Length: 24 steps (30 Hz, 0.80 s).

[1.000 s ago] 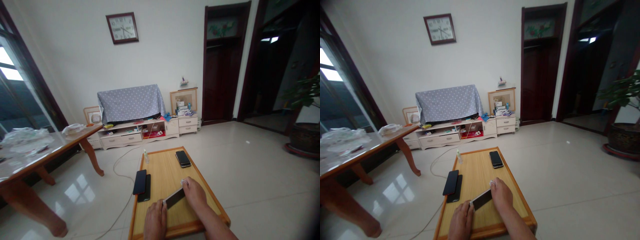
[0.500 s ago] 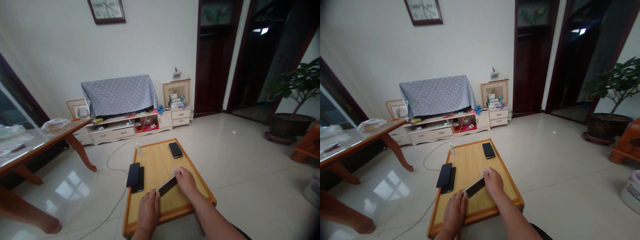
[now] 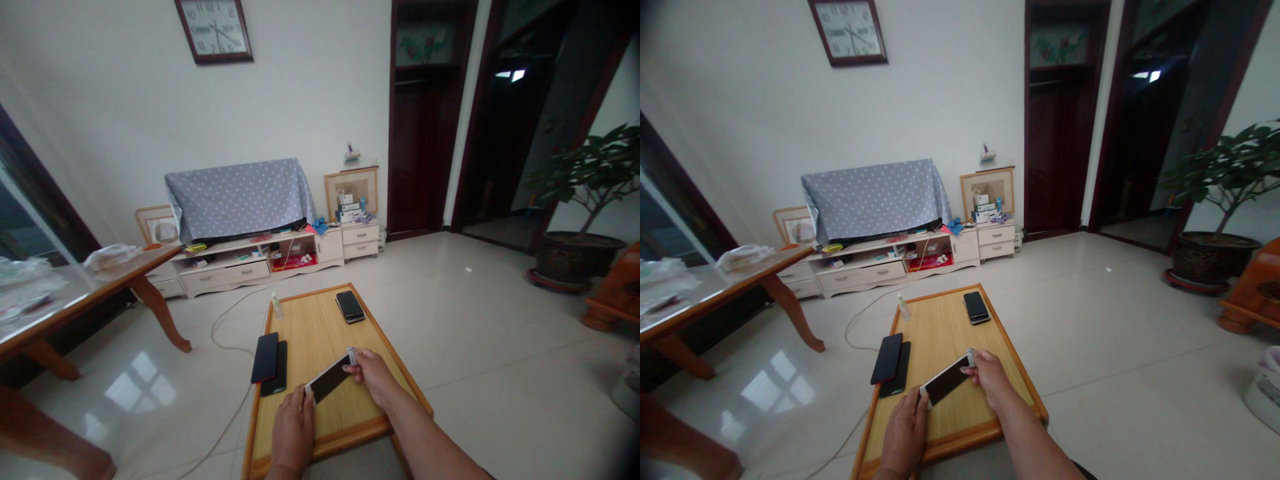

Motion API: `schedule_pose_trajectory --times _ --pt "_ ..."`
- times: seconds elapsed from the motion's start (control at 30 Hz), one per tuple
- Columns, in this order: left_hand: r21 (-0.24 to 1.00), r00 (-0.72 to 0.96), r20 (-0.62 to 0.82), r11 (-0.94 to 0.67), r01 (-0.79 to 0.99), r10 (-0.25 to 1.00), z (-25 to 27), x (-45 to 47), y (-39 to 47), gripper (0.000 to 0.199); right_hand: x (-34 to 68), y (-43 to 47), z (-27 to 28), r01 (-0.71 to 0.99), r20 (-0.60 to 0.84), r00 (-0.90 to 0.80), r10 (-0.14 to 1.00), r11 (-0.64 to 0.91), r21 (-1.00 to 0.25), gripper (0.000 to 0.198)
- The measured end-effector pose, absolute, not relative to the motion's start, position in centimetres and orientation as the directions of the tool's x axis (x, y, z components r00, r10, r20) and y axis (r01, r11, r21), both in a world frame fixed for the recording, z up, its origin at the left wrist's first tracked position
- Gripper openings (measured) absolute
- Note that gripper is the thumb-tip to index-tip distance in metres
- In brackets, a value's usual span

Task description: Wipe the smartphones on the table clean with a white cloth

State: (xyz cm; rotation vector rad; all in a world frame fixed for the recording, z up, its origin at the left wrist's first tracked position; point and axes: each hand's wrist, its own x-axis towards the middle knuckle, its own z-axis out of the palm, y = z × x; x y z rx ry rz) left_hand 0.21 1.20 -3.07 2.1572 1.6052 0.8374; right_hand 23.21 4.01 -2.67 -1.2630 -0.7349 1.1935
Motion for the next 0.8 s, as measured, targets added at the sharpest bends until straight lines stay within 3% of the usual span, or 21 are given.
schedule_pose_trajectory --times 0.17,0.37,0.6,0.8 --pt "0.684 0.124 0.270 -0.281 0.673 0.955 -3.3 -0.5 1.5 0.041 23.0 2.8 -0.5 -0.212 -0.025 0.180 0.983 0.014 -0.977 0.039" --pt "0.776 0.140 0.292 -0.320 0.544 0.946 -3.0 -0.7 1.6 0.044 23.5 0.7 3.9 0.145 0.224 0.132 0.966 0.205 -0.968 0.034" --pt "0.862 0.211 0.319 -0.376 0.341 0.924 1.9 1.2 -1.3 0.040 22.8 -3.5 12.8 0.623 0.434 0.060 0.899 0.306 -0.720 0.020" --pt "0.809 0.266 0.440 -0.507 0.298 0.858 9.0 2.9 -4.2 0.036 20.7 -7.4 17.3 0.792 0.467 -0.119 0.876 0.367 -0.487 0.024"
